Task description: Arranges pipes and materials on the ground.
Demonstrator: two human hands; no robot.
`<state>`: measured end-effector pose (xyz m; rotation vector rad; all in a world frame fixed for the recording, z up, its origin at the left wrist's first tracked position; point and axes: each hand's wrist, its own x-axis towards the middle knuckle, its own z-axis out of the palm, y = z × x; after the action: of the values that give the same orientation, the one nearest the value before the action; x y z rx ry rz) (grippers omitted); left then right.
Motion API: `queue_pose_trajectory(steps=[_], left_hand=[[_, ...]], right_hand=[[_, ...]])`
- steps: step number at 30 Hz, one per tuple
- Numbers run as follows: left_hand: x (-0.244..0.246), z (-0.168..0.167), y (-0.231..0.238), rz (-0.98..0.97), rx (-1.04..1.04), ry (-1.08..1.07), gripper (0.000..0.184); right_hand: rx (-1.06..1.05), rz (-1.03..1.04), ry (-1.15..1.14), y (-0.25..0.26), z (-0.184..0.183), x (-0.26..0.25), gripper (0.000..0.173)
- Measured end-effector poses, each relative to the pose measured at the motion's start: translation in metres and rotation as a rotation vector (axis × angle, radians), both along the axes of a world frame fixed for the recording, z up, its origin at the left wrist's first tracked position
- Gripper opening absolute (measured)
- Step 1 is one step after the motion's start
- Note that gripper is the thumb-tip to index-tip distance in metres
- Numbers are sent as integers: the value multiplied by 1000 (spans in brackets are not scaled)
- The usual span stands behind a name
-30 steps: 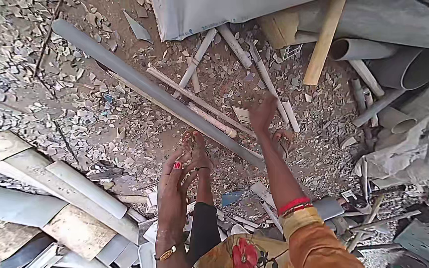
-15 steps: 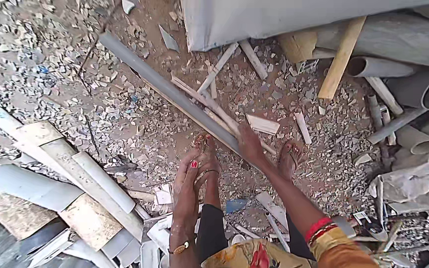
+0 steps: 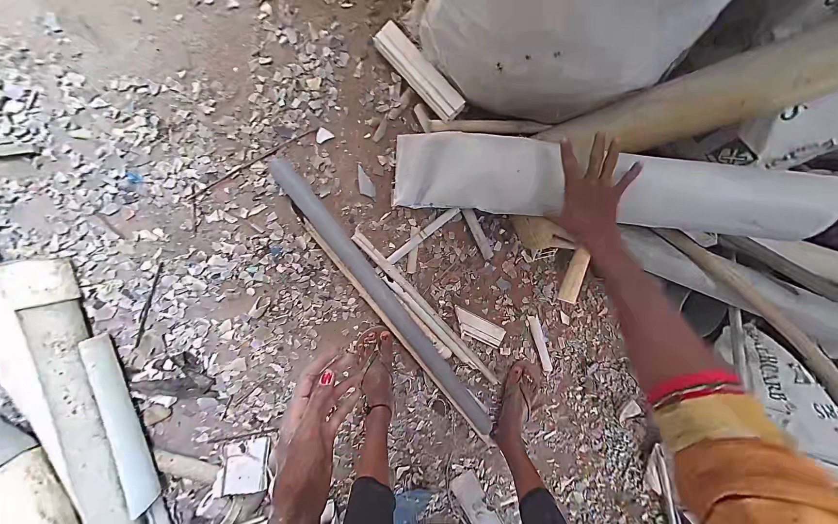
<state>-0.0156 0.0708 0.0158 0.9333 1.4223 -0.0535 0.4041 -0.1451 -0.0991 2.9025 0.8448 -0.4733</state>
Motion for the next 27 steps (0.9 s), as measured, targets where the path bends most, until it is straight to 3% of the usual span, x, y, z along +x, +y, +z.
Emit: queue_pose_trajectory(steps=[3, 9, 13, 17, 22, 27], left_hand=[[-3, 3, -5, 45, -3, 2, 41], [-5, 6, -10, 45, -45, -59, 40], [-12, 4, -8, 106, -27, -19, 38], [-16, -3, -13, 121, -55, 26, 37], [-20, -11, -22, 92, -82, 46, 38], [-19, -16, -27, 72, -91, 98, 37]], right_hand=[[-319, 314, 82, -6, -2, 36, 152], [-266, 376, 91, -4, -7, 16, 144], [-83, 284, 191, 5, 11, -78, 145], [68, 158, 282, 13, 24, -199, 132], [225, 17, 358, 30, -17, -309, 120], [214, -129, 276, 48, -62, -354, 121]])
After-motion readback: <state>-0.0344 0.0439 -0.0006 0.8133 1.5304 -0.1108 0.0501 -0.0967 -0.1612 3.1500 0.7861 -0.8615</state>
